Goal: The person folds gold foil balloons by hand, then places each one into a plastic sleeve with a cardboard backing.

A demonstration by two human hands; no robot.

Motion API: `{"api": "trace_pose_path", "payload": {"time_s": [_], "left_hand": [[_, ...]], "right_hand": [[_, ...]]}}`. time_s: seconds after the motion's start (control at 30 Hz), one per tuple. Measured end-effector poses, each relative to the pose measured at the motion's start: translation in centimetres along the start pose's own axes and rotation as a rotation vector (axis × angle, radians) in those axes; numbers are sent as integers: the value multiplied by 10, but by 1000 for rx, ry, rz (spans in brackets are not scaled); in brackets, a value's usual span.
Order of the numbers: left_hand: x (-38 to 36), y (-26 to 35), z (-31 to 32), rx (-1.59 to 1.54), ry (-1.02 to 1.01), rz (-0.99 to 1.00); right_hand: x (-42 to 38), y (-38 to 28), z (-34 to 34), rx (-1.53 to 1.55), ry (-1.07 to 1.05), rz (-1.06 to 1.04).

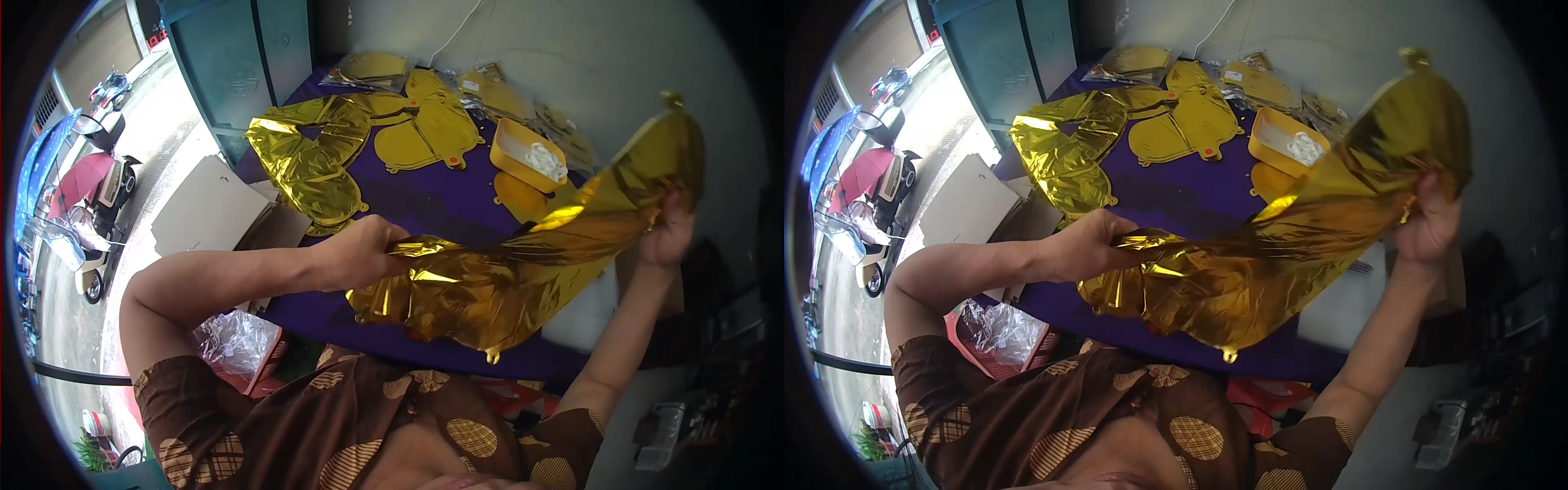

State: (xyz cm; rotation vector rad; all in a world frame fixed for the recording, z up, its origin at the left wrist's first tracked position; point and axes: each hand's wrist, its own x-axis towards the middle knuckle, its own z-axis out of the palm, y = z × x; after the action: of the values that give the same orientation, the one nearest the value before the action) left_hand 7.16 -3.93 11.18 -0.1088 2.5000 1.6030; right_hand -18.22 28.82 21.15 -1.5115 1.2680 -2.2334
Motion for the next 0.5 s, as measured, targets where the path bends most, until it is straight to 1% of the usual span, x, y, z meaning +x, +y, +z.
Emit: {"api": "trace_pose_path", "payload": {"time_s": [0.03,0.1,0.13,0.23,0.27,0.33,0.37,0.4,0.43,0.47,0.5], "left_hand": [[2,-9,0,-29,19,0],[-2,2,-2,-1,69,-163],[-3,6,-2,13,94,-244],[5,-6,-3,21,197,-300],[10,-15,-5,4,219,-269],[43,-67,-30,933,163,357],[61,-68,-52,1189,82,482],[80,-70,-73,1429,26,638],[102,-56,-94,1347,-45,561],[124,-42,-116,1264,-105,480],[147,-34,-135,1151,-116,416]], "right_hand": [[5,10,5,-41,45,15],[17,38,13,-120,138,48],[23,52,11,-104,131,91],[51,88,12,-80,120,189],[64,94,21,-90,124,203],[105,114,30,-132,115,214],[136,125,31,-165,106,209],[174,138,22,-200,58,294],[209,149,15,-234,12,384],[238,156,23,-334,-65,396],[256,160,35,-435,-141,404]]}}
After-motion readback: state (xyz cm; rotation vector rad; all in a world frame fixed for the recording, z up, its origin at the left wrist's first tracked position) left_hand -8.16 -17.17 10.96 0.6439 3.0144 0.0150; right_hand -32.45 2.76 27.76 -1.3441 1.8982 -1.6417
